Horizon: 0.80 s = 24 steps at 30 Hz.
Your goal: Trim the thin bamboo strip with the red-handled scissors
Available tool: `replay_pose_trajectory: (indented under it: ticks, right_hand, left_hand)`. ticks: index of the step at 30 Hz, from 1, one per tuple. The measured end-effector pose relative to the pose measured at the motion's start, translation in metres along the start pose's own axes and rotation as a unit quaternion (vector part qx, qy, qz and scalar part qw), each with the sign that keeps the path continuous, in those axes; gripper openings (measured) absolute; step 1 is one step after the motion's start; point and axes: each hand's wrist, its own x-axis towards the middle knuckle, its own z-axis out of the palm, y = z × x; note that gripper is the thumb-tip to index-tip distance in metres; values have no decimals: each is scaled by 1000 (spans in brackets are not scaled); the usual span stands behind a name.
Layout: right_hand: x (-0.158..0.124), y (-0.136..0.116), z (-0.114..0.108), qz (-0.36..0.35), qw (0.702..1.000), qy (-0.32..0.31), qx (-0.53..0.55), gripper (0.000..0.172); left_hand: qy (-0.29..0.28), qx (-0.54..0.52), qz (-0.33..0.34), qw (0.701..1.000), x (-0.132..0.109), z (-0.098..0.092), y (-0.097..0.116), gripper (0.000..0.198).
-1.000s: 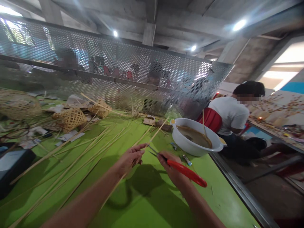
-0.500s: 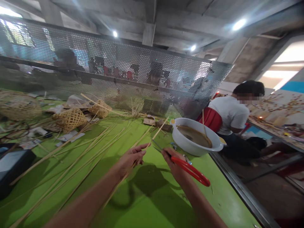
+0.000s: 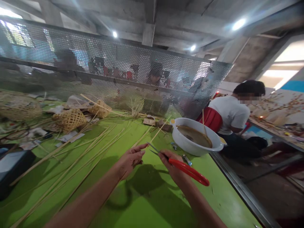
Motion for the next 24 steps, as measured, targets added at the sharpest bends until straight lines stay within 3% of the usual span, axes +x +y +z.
replay_pose_trajectory:
  ticks: [3, 8, 12, 17, 24]
  right_hand:
    - [0, -1, 0, 8, 1000, 22, -7, 32]
    - [1, -2, 2, -7, 1000, -3, -2, 33]
    - [4, 1, 2, 6, 999, 29, -13, 31]
    - [11, -4, 4, -20, 999, -23, -9, 28]
    - [25, -1, 11, -33, 999, -8, -14, 29]
  left_hand:
    - [-21, -4, 6, 1000, 1, 0, -1, 44]
    - [-12, -16, 0, 1000, 0, 3, 1, 42]
    - [-22, -22, 4, 1000, -1, 3, 3, 44]
    - [-4, -29, 9, 1000, 3, -3, 1, 42]
    - [18, -40, 14, 999, 5, -7, 2, 45]
